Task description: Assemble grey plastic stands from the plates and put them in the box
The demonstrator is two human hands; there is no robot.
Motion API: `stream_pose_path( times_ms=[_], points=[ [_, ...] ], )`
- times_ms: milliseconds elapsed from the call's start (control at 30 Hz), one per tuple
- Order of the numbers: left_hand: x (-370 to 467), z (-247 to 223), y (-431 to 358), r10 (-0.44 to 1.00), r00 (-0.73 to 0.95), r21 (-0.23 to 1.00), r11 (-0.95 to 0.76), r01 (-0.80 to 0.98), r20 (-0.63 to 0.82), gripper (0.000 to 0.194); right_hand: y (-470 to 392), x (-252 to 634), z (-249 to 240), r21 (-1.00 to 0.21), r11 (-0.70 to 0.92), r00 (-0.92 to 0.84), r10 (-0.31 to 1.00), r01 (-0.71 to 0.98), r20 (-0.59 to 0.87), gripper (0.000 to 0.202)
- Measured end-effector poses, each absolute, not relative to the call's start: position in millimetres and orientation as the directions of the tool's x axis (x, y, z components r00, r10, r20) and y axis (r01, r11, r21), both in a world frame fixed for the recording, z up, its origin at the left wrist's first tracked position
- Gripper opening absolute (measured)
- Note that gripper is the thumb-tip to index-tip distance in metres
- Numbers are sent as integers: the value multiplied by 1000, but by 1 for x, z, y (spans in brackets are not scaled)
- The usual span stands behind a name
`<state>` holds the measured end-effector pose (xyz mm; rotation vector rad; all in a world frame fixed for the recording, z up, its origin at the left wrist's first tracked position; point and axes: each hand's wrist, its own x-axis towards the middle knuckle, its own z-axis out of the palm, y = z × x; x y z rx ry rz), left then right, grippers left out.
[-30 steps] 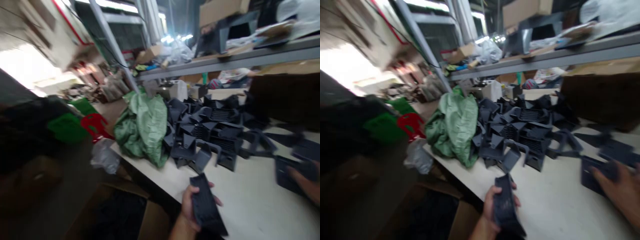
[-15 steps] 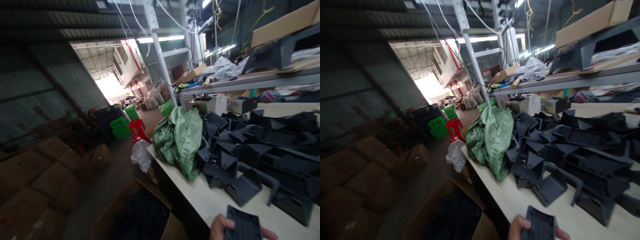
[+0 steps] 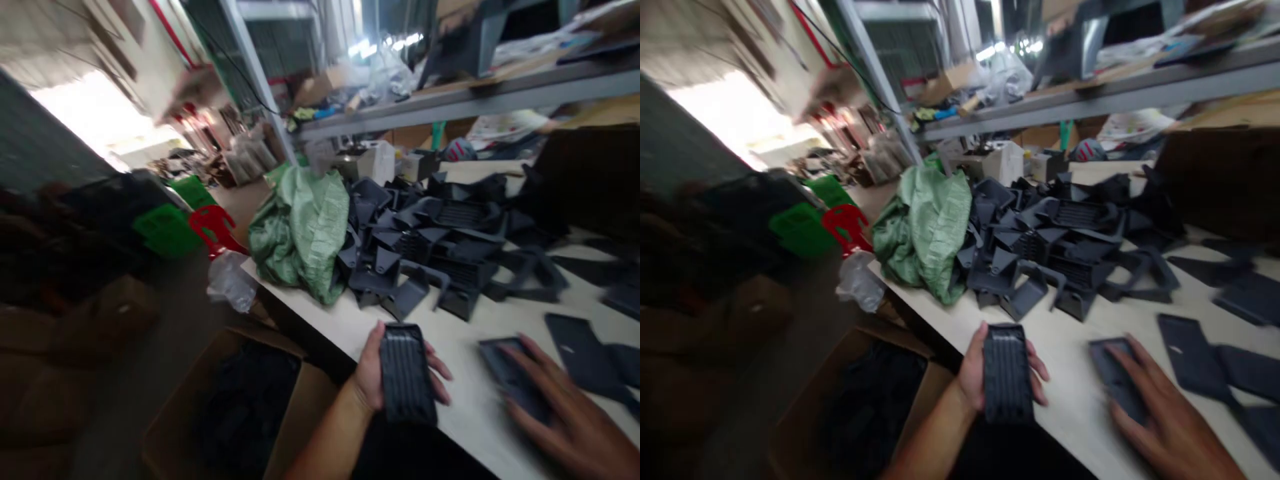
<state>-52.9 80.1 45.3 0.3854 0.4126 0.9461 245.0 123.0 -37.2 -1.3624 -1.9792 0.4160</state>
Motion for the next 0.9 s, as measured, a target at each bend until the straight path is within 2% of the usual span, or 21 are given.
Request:
stream_pose_path(
  times_ms=[67,133,300,433,500,567,633,767,900],
  points=[
    [-61,43,81,836,511,561,526,-640,-201,91,108,257,-32,-518,469,-414,882,715,226,76],
    [-72,41,81,841,482,637,515,-573,-246,92,103,259,-22,-478,439,-437,891,761,123,73],
    [-83,45,74,874,429,690,457,-560,-231,102,101,251,-3,-402,285,-299,954,870,30,78],
    [-70,46,76,910,353,608,410,-680,-218,97,98,255,-4,-321,215,-242,969,922,-48,72],
    [-62,43,79,921,301,501,387,-774,-246,94,98,257,-1,-355,216,-252,966,910,-57,64],
    [-55,39,82,927,227,405,338,-850,-299,92,97,255,10,-476,224,-266,964,850,-22,63],
    [-48,36,83,928,158,367,284,-886,-339,89,91,244,29,-621,256,-291,956,740,48,64],
    [-33,36,85,927,86,401,240,-884,-364,78,70,203,66,-745,371,-377,910,554,173,67],
    [-20,38,88,914,22,455,222,-863,-405,70,61,164,75,-720,467,-443,863,513,244,69]
  ],
)
